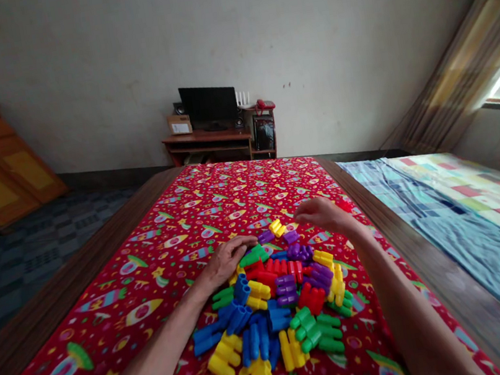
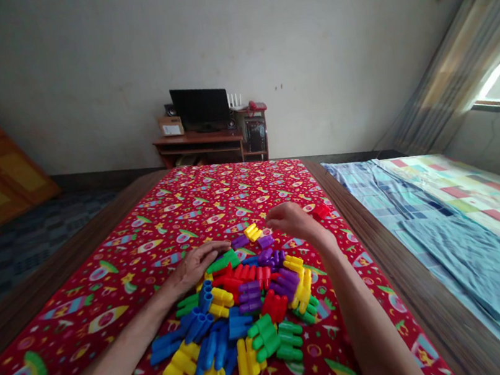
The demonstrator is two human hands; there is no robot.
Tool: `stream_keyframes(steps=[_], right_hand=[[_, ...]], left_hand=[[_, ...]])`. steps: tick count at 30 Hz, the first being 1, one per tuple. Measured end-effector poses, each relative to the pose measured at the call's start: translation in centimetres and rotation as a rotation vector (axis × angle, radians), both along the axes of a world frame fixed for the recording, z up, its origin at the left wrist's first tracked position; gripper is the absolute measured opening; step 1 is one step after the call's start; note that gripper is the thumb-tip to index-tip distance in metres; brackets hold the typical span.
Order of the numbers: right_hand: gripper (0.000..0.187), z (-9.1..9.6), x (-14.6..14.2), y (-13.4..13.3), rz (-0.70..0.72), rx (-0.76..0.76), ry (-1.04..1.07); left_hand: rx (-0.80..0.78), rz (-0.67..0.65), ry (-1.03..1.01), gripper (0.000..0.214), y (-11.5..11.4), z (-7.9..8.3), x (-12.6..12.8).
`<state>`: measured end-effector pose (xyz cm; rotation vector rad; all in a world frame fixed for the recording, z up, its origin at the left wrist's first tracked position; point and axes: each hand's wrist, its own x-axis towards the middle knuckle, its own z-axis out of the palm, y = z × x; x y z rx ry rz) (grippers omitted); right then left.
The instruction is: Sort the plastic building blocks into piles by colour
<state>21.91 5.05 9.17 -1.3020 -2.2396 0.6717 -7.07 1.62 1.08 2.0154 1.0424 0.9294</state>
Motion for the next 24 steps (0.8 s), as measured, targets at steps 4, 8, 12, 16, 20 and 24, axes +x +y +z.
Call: stream_keyframes(steps=[4, 8, 12, 16, 20, 24], right_hand=[[0.025, -0.7, -5.8, -3.3, 0.392, -0.063, -0.124], [0.036, -3.9, -9.2, -4.3, 0.308, 0.190, -0.157], [0.038, -4.5, -9.2, -3.9, 0.425, 0.128, -0.055], [0.038, -2.8, -9.0, -4.6, 0.510, -0.051, 0.010], [0.040, -2.4, -9.6, -5.0, 0.429, -0.101, 0.008], [0.039, -2.4, -9.3, -4.2, 0.263, -0.108, 0.051]], left_hand=[[0.100, 0.096, 0.078, 0.038, 0.1, -0.3, 0.2], [0.219, 0.211, 0.197, 0.038, 0.1, -0.7, 0.5], [0.175, 0.201, 0.223, 0.039, -0.2, -0.4, 0.3], [0.109, 0.251, 0.218, 0.039, -0.4, 0.1, 0.1], [0.064, 0.316, 0.215, 0.039, -0.2, 0.0, 0.3], [0.056, 0.285, 0.167, 0.039, -0.1, 0.1, 0.3]])
